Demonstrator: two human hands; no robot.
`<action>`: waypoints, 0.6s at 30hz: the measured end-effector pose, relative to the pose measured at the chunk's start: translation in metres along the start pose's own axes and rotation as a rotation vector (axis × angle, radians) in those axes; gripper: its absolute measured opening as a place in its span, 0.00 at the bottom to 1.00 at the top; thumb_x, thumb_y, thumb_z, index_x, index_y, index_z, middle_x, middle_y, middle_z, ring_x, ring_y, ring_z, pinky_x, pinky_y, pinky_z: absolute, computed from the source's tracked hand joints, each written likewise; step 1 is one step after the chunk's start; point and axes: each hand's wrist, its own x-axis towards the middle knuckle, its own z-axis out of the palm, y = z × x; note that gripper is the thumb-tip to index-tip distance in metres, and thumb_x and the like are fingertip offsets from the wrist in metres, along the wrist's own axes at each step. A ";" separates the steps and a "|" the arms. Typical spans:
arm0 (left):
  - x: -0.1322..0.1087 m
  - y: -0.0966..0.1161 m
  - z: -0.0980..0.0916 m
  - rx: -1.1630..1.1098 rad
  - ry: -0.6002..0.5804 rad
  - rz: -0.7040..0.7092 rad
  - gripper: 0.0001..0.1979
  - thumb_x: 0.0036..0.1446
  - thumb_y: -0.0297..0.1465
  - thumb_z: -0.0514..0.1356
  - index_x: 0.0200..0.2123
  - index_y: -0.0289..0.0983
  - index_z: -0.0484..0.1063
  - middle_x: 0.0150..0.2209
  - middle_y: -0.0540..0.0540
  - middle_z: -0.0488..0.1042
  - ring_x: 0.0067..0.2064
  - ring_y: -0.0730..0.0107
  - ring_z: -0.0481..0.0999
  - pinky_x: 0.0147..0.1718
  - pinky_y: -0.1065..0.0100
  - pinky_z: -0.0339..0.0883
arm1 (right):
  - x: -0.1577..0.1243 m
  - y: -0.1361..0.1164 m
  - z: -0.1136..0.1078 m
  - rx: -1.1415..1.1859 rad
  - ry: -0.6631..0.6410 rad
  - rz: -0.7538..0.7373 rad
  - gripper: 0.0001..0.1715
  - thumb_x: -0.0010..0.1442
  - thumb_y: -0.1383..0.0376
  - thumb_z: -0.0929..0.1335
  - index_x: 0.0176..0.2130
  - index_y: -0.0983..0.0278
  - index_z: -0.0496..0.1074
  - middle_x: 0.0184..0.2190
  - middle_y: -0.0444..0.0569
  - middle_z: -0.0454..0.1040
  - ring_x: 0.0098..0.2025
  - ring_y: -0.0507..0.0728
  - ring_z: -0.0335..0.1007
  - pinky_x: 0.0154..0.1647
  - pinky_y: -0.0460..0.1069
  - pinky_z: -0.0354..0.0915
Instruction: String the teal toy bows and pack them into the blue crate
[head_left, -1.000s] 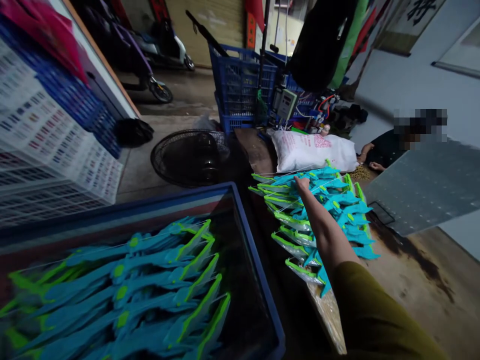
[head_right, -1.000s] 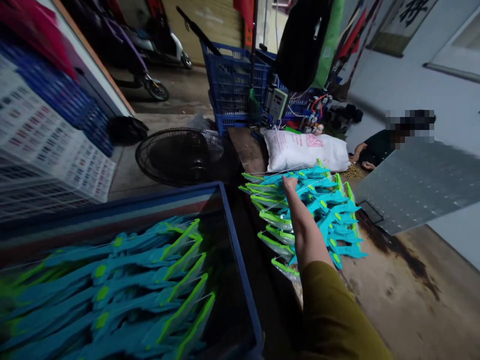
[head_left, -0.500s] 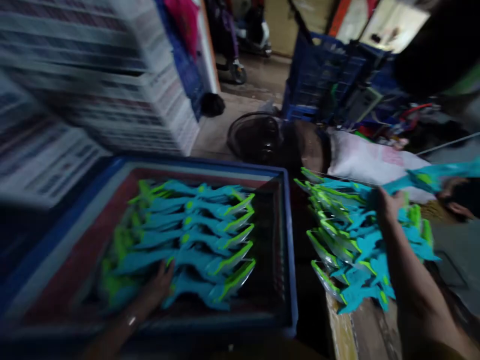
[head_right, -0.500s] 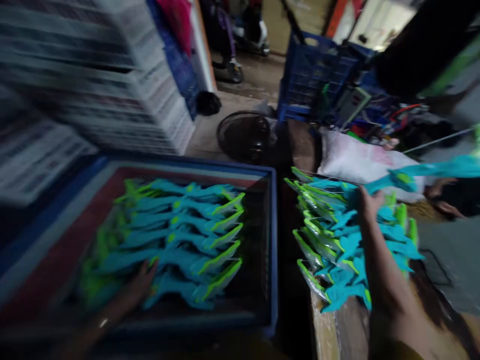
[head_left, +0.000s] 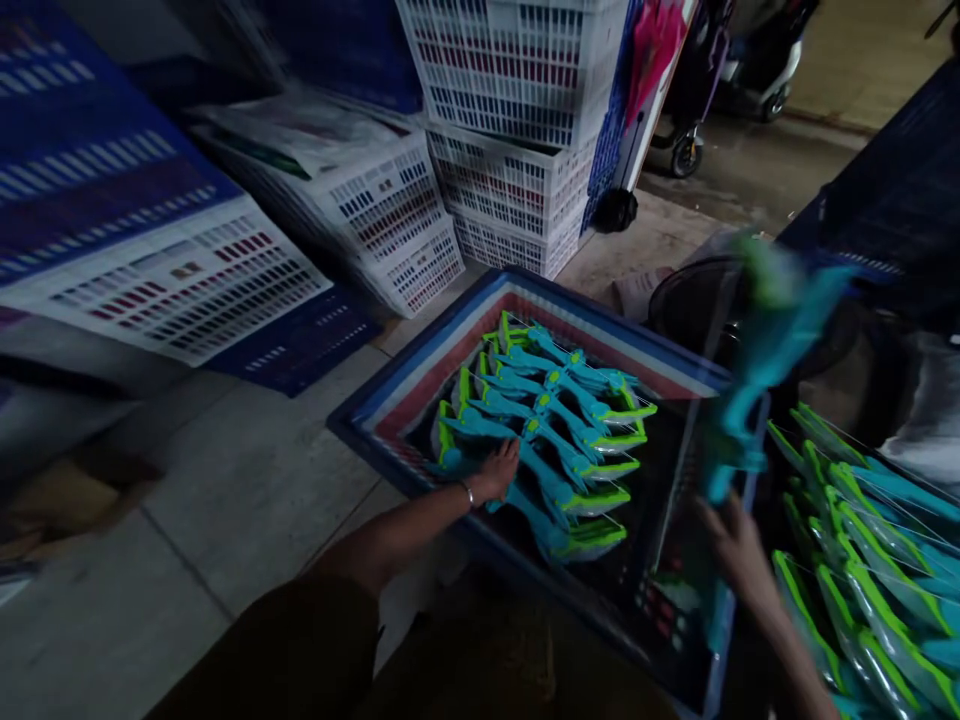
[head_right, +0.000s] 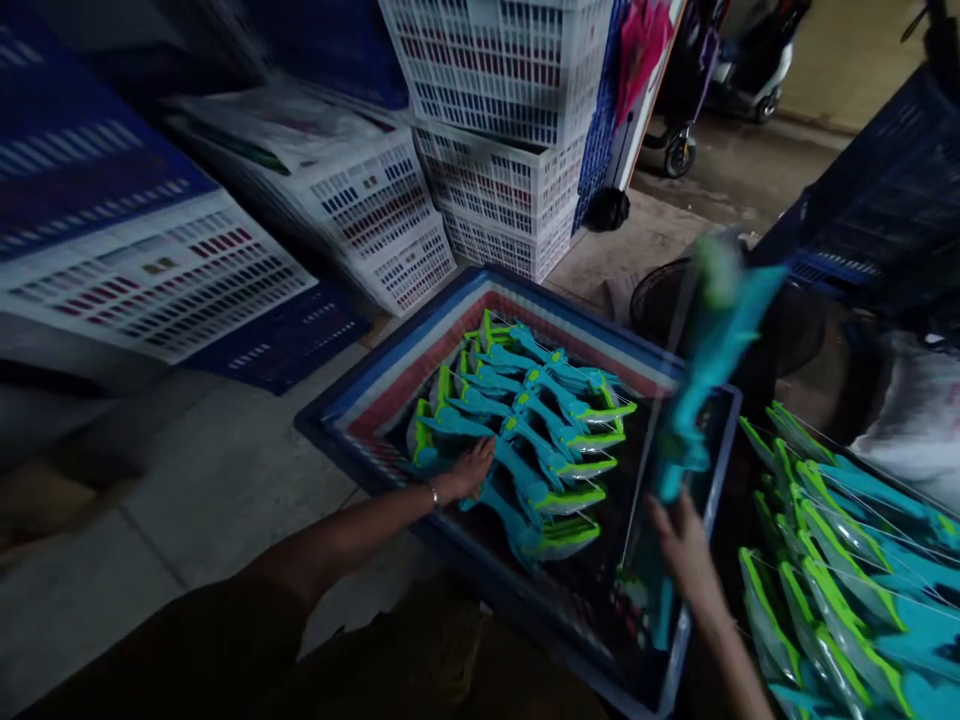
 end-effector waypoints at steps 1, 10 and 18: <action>0.001 -0.002 0.002 -0.002 0.010 0.024 0.60 0.43 0.31 0.78 0.75 0.29 0.54 0.80 0.23 0.38 0.81 0.34 0.39 0.75 0.42 0.54 | 0.001 -0.011 0.032 -0.076 -0.080 -0.049 0.30 0.72 0.48 0.66 0.60 0.67 0.71 0.48 0.58 0.80 0.44 0.62 0.79 0.44 0.54 0.75; -0.003 -0.007 0.009 -0.033 0.062 0.113 0.53 0.48 0.31 0.76 0.73 0.24 0.58 0.78 0.18 0.43 0.80 0.32 0.40 0.75 0.43 0.55 | 0.071 -0.076 0.301 -0.725 -0.478 -0.185 0.19 0.72 0.74 0.57 0.57 0.72 0.68 0.53 0.68 0.73 0.55 0.65 0.72 0.55 0.53 0.69; -0.009 -0.017 -0.006 -0.105 0.103 0.095 0.47 0.57 0.35 0.72 0.74 0.29 0.56 0.78 0.24 0.47 0.77 0.37 0.55 0.74 0.51 0.59 | 0.069 -0.053 0.322 -0.784 -0.571 -0.123 0.22 0.73 0.75 0.56 0.60 0.74 0.68 0.58 0.69 0.69 0.61 0.66 0.65 0.57 0.56 0.70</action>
